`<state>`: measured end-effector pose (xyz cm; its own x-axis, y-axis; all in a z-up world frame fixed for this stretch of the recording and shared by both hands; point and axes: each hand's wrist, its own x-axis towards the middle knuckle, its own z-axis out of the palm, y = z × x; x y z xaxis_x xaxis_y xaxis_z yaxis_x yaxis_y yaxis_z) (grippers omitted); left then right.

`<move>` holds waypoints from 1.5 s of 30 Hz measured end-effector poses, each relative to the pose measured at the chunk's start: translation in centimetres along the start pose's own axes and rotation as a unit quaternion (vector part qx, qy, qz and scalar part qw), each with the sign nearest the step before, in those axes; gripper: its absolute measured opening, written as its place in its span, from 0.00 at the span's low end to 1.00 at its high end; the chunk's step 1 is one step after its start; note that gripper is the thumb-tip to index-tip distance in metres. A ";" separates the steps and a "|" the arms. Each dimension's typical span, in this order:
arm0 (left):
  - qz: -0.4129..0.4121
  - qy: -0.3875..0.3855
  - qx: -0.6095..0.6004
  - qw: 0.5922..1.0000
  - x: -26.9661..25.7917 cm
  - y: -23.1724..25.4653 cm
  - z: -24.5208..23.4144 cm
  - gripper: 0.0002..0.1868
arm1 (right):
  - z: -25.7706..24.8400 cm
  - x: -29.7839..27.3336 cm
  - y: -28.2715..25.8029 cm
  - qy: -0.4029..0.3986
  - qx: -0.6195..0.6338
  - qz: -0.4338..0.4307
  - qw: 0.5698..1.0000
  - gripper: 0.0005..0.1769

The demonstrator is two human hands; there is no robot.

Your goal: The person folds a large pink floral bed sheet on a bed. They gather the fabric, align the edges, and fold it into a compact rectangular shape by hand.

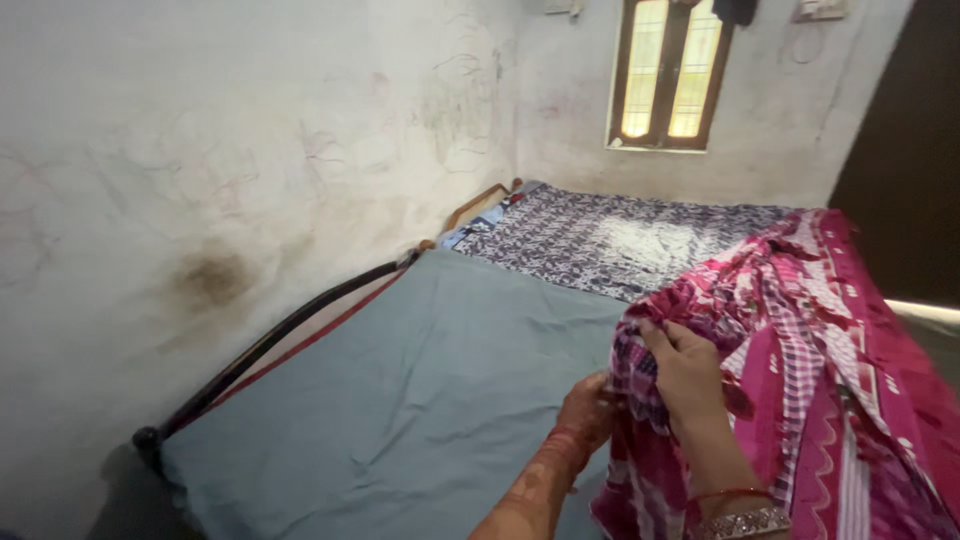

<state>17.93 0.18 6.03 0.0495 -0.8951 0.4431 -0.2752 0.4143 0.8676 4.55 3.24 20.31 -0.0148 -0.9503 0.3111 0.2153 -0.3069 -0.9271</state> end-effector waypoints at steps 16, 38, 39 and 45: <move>0.017 0.167 -0.085 0.982 6.8 6.2 -2.2 0.10 | -3.6 1.1 1.5 0.068 -0.319 -0.018 0.945 0.13; 0.068 0.003 -0.177 0.982 2.4 7.7 4.3 0.26 | -4.3 0.0 -0.9 0.061 -0.267 -0.018 0.961 0.14; 0.030 0.008 -0.127 0.991 2.1 6.9 4.7 0.29 | -4.0 -0.3 -1.5 0.068 -0.244 -0.025 0.967 0.14; -0.120 0.020 0.137 0.983 1.0 5.0 2.6 0.11 | -4.5 -2.2 -6.3 0.134 -0.205 0.066 0.967 0.16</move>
<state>14.13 0.96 10.18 0.1818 -0.9521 0.2460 -0.4995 0.1261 0.8571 -1.15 7.06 24.53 -0.2780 -0.9453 0.1708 -0.1727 -0.1258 -0.9769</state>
